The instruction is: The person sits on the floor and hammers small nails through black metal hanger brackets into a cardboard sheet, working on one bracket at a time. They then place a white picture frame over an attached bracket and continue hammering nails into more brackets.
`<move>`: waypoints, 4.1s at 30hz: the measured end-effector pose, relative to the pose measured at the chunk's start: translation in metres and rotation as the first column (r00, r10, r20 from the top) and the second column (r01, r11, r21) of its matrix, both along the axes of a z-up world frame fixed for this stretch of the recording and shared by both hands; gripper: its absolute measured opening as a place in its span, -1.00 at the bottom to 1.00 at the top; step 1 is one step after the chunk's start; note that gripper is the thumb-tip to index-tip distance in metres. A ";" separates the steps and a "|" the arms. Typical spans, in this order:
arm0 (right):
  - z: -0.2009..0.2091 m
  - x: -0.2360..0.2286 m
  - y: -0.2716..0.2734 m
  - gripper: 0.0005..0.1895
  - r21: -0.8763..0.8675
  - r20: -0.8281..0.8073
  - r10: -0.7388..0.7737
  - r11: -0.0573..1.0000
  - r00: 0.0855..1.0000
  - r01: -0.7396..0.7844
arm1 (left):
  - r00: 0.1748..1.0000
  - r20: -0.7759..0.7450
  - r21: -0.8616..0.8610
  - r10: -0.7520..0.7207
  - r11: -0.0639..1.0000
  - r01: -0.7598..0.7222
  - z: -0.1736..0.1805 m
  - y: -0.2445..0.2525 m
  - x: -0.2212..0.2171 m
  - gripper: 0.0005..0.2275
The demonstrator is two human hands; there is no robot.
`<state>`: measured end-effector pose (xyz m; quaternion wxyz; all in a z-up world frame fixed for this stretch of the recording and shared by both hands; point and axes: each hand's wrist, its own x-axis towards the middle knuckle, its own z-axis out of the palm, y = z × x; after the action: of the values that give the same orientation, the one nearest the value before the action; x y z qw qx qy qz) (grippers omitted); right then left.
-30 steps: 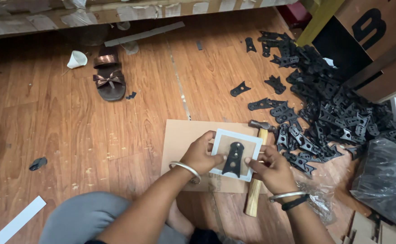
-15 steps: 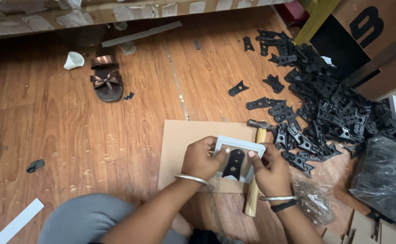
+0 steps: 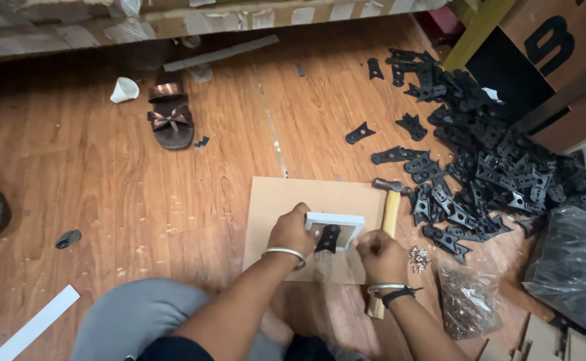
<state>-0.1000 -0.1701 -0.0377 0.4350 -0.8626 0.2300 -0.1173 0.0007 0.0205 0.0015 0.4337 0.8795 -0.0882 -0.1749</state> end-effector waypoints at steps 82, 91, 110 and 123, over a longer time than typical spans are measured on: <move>0.077 0.011 0.006 -0.43 0.232 0.166 -0.008 0.972 0.986 -0.031 | 0.952 -0.293 -0.624 0.090 0.736 -0.262 -0.015 -0.025 0.005 -0.60; 0.108 0.002 0.056 -0.40 -0.338 0.155 0.070 0.941 0.985 -0.014 | 0.847 -0.530 -0.616 0.035 0.670 -0.413 0.023 -0.022 -0.011 -0.65; 0.097 0.014 -0.014 -0.70 0.757 0.164 -0.098 0.650 0.982 -0.062 | 0.771 -0.580 -0.787 -0.263 0.425 -0.447 0.037 -0.020 -0.009 -0.71; 0.096 0.000 -0.009 -0.68 0.976 0.172 0.057 0.127 0.983 -0.178 | 0.745 -0.613 -0.771 -0.263 0.405 -0.491 0.009 -0.019 -0.006 -0.50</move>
<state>-0.0999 -0.1794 0.0583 0.9117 -0.3735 0.1615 0.0572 -0.0050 0.0017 0.0102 0.8494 0.3818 0.0554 -0.3600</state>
